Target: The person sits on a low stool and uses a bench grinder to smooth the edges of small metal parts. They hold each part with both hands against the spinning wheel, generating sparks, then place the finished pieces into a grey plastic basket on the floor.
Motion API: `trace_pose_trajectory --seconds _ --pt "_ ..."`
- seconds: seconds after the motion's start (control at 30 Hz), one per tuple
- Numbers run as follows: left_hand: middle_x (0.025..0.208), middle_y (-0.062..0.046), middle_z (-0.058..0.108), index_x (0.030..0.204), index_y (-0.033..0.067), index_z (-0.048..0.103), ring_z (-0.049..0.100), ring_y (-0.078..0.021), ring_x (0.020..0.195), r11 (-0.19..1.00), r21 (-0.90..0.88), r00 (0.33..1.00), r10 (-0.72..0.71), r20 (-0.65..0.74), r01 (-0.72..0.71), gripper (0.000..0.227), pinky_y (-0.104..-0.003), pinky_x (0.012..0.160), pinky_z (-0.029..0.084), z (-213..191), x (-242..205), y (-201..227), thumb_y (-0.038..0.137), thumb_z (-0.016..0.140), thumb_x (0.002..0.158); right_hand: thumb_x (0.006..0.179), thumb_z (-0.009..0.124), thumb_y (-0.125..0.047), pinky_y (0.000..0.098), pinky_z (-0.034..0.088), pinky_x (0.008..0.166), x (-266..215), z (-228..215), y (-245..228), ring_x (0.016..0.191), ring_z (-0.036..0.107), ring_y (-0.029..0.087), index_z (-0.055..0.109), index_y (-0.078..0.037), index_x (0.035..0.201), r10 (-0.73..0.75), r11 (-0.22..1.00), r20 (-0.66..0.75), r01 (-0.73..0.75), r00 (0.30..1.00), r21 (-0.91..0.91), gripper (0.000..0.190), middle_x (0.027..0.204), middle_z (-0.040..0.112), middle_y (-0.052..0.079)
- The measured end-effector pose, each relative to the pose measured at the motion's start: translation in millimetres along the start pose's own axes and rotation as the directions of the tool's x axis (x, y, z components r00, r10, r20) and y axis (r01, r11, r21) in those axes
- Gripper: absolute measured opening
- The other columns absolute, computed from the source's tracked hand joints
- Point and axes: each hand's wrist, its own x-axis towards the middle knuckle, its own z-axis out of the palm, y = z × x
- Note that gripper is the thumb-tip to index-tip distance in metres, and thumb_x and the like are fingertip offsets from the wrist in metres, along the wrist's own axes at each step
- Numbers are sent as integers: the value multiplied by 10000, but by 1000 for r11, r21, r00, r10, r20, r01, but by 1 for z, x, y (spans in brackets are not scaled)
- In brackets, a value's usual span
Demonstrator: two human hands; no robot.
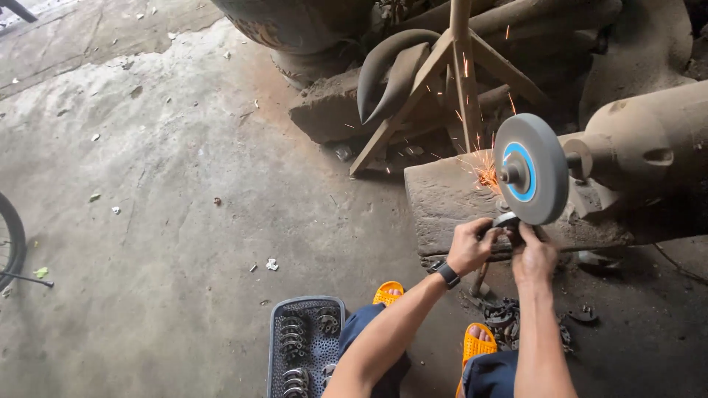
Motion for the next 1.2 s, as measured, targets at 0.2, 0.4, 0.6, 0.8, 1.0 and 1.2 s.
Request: trace_pose_trajectory --seconds 0.2,0.4,0.6,0.8,1.0,1.2 --pt "652 -162 601 837 43 603 614 -371 680 985 64 986 164 -18 -162 51 -375 577 498 -22 1 -1 31 609 788 779 698 8 407 582 643 25 -17 42 691 641 273 612 30 880 78 992 3 -78 997 98 135 803 618 163" --pt "720 -185 587 886 7 591 595 -407 714 951 63 953 303 3 -303 138 -425 611 498 -14 2 3 -11 635 757 754 682 49 450 571 652 25 -31 35 698 640 329 609 58 876 120 980 -44 -111 992 163 142 788 610 207" --pt "708 -180 608 900 24 621 613 -393 707 988 -35 988 154 19 -153 106 -398 605 501 4 6 4 75 647 810 768 692 7 402 554 701 13 -23 7 729 636 308 605 61 887 153 971 -64 -137 986 196 157 796 611 203" --pt "709 -169 641 915 30 639 653 -315 704 990 -139 999 22 35 -17 118 -380 601 505 26 13 1 131 607 863 794 702 -87 377 532 763 3 -9 -22 800 631 259 610 30 966 114 982 -75 -101 991 160 228 873 630 173" --pt "687 -188 639 911 20 647 650 -351 696 994 -105 1000 12 18 -10 131 -394 580 505 28 17 2 127 624 840 808 698 -142 355 531 787 -1 -5 -25 818 633 229 630 -10 977 56 995 -58 -51 997 80 225 883 644 145" --pt "680 -148 652 910 54 660 663 -290 675 998 -63 1000 -5 12 6 117 -358 586 506 17 13 -5 143 641 837 810 689 -161 330 550 756 -5 -1 -18 783 648 217 637 -38 979 45 999 -25 -45 999 13 216 851 657 137"
